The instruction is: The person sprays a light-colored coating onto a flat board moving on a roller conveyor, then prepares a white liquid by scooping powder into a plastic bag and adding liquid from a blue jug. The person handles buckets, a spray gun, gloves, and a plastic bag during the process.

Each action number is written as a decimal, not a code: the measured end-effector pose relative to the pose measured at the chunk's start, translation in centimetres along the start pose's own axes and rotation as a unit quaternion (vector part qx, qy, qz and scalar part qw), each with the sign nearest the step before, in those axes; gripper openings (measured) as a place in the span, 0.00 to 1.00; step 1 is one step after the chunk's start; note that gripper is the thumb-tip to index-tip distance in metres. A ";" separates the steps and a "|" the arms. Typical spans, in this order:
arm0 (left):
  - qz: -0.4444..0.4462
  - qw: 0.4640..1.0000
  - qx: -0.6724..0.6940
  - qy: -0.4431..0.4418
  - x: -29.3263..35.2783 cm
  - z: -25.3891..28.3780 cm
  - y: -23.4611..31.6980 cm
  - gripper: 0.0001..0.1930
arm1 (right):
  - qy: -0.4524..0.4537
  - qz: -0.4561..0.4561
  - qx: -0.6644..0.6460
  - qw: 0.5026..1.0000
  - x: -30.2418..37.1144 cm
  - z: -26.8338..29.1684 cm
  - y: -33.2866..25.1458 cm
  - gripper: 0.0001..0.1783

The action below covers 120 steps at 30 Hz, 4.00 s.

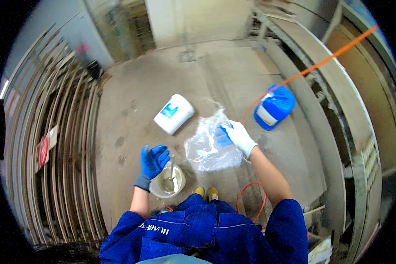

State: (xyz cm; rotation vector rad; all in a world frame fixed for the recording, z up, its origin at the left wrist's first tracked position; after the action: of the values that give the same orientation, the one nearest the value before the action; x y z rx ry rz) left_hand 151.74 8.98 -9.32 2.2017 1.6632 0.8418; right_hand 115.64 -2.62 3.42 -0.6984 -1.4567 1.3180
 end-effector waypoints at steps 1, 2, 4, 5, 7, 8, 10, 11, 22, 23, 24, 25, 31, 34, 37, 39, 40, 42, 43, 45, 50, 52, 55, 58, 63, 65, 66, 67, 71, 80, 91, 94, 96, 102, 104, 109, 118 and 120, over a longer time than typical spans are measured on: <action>0.014 1.000 0.014 0.005 -0.5 -0.2 0.5 0.35 | 0.008 0.010 -0.053 0.999 1.1 2.2 0.5 0.16; 0.030 0.999 0.027 0.011 -1.1 -0.7 0.7 0.35 | 0.016 0.022 -0.106 0.994 2.6 4.0 0.8 0.16; 0.081 0.997 0.005 0.003 -2.3 -0.1 1.0 0.34 | 0.047 0.050 -0.144 0.987 6.1 4.0 -0.7 0.19; 0.110 0.994 -0.006 -0.007 -3.5 0.3 0.9 0.33 | 0.067 0.058 -0.178 0.980 7.6 3.9 -0.3 0.20; 0.103 0.990 -0.061 -0.075 -6.1 -1.0 -1.0 0.33 | 0.110 0.075 -0.202 0.970 10.4 4.1 0.8 0.20; 0.097 0.985 -0.087 -0.110 -7.5 -2.0 -2.2 0.33 | 0.133 0.084 -0.194 0.968 11.6 4.7 1.2 0.21; 0.020 0.956 -0.198 -0.214 -11.0 -3.9 -2.5 0.37 | 0.153 0.087 -0.187 0.967 13.3 4.8 1.1 0.21; -0.021 0.933 -0.291 -0.212 -12.4 -7.2 -2.5 0.39 | 0.162 0.076 -0.185 0.966 13.9 4.8 1.1 0.22; 0.092 0.628 -0.401 -0.660 -16.0 -33.1 -12.7 0.40 | 0.195 -0.120 0.004 0.974 18.4 4.8 -3.6 0.25; 0.155 0.599 -0.403 -0.674 -16.0 -33.1 -14.2 0.34 | 0.205 -0.137 0.034 0.969 19.1 5.0 -3.6 0.25; 0.212 0.565 -0.414 -0.682 -16.0 -33.5 -14.4 0.29 | 0.209 -0.147 0.065 0.965 19.5 5.2 -3.8 0.25; 0.217 0.569 -0.426 -0.670 -15.4 -33.9 -14.6 0.27 | 0.220 -0.160 0.097 0.958 20.3 5.5 -3.5 0.25; 0.301 0.677 -0.353 -0.572 -10.0 -35.6 -21.2 0.18 | 0.466 -0.046 -0.185 0.864 37.3 10.5 4.6 0.40; 0.303 0.724 -0.293 -0.546 -9.9 -35.6 -26.7 0.17 | 0.508 0.071 -0.388 0.766 40.8 8.6 15.6 0.54; 0.354 0.735 -0.262 -0.515 -6.4 -37.1 -29.8 0.17 | 0.416 0.191 -0.503 0.733 40.9 5.6 23.2 0.40; 0.357 0.743 -0.270 -0.498 -6.2 -36.6 -31.2 0.17 | 0.468 0.184 -0.440 0.744 39.8 5.5 23.3 0.30; 0.334 0.733 -0.301 -0.512 -6.8 -36.5 -32.1 0.17 | 0.495 0.180 -0.407 0.746 39.0 5.7 22.9 0.25; 0.289 0.712 -0.360 -0.530 -7.3 -36.1 -32.7 0.18 | 0.556 0.099 -0.375 0.736 39.5 5.5 18.9 0.19; 0.280 0.698 -0.383 -0.536 -7.7 -36.2 -33.7 0.19 | 0.562 0.110 -0.356 0.739 40.4 5.7 19.0 0.19; 0.156 0.590 -0.476 -0.634 -10.2 -36.0 -34.8 0.20 | 0.570 0.103 -0.292 0.761 41.7 5.5 16.8 0.20; 0.457 0.652 -0.286 -0.533 -9.3 -36.3 -36.5 0.25 | 0.564 0.080 -0.216 0.793 44.2 3.7 13.7 0.19; 0.468 0.627 -0.276 -0.558 -6.9 -38.4 -35.7 0.27 | 0.567 0.094 -0.235 0.784 45.4 2.7 13.9 0.19; 0.434 0.613 -0.299 -0.588 -6.8 -38.8 -36.2 0.27 | 0.571 0.082 -0.277 0.768 45.6 1.8 13.6 0.18; 0.417 0.604 -0.316 -0.602 -6.9 -39.4 -37.3 0.27 | 0.590 0.033 -0.238 0.771 46.1 1.1 14.3 0.19; 0.425 0.597 -0.223 -0.643 -6.5 -39.7 -38.9 0.24 | 0.616 0.073 -0.299 0.725 45.7 -0.1 13.2 0.26; 0.377 0.586 -0.246 -0.673 -6.5 -39.5 -39.1 0.23 | 0.613 0.058 -0.302 0.728 45.5 0.0 12.9 0.26; 0.347 0.577 -0.271 -0.688 -6.6 -39.4 -39.1 0.22 | 0.612 0.051 -0.304 0.728 45.4 0.1 12.7 0.26; 0.315 0.567 -0.295 -0.701 -6.7 -39.2 -39.1 0.21 | 0.617 0.055 -0.281 0.733 45.1 0.4 12.9 0.26; 0.161 0.507 -0.322 -0.783 -5.5 -40.8 -37.5 0.16 | 0.621 0.095 -0.297 0.720 44.8 1.2 13.8 0.26; -0.063 0.450 -0.289 -0.843 -3.7 -41.2 -36.5 0.19 | 0.678 -0.016 -0.031 0.734 40.9 3.2 14.4 0.26; -0.253 0.475 -0.360 -0.762 -3.5 -39.2 -37.2 0.18 | 0.673 -0.013 0.053 0.737 35.8 3.3 12.4 0.36; -0.287 0.453 -0.389 -0.749 -3.6 -38.8 -36.9 0.27 | 0.676 0.057 -0.077 0.731 34.9 3.5 12.9 0.36; -0.280 0.451 -0.414 -0.740 -3.1 -39.0 -36.8 0.34 | 0.663 0.072 -0.105 0.738 35.0 3.9 13.6 0.37; -0.297 0.409 -0.435 -0.745 -3.3 -38.5 -36.7 0.47 | 0.638 0.053 -0.100 0.762 35.2 3.8 13.0 0.36; -0.309 0.398 -0.458 -0.733 -2.9 -38.5 -36.4 0.49 | 0.668 0.034 -0.024 0.743 34.9 3.6 13.6 0.34; -0.341 0.383 -0.486 -0.708 -2.6 -38.6 -36.4 0.52 | 0.695 -0.065 0.010 0.716 34.3 3.0 14.9 0.25; -0.338 0.183 -0.381 -0.841 -6.0 -41.1 -38.4 0.34 | 0.632 -0.107 0.359 0.678 35.8 2.7 13.2 0.18; -0.253 0.084 -0.511 -0.817 -5.4 -41.3 -39.2 0.27 | 0.675 -0.115 0.340 0.645 35.9 2.3 13.0 0.16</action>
State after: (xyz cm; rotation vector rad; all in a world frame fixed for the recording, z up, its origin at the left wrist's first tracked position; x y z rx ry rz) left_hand 95.64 10.56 1.57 0.1843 -0.0271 -0.6828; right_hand 99.21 31.89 1.82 -0.6527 0.2139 0.6309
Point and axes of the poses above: each hand's wrist, its own x-axis away from the middle knuckle, its own z-axis out of the back of the hand, y = z × x, the point moved 1 cm from there along -x, towards the middle knuckle, and after that the axes turned 1 degree about -z, right-handed, at the moved point
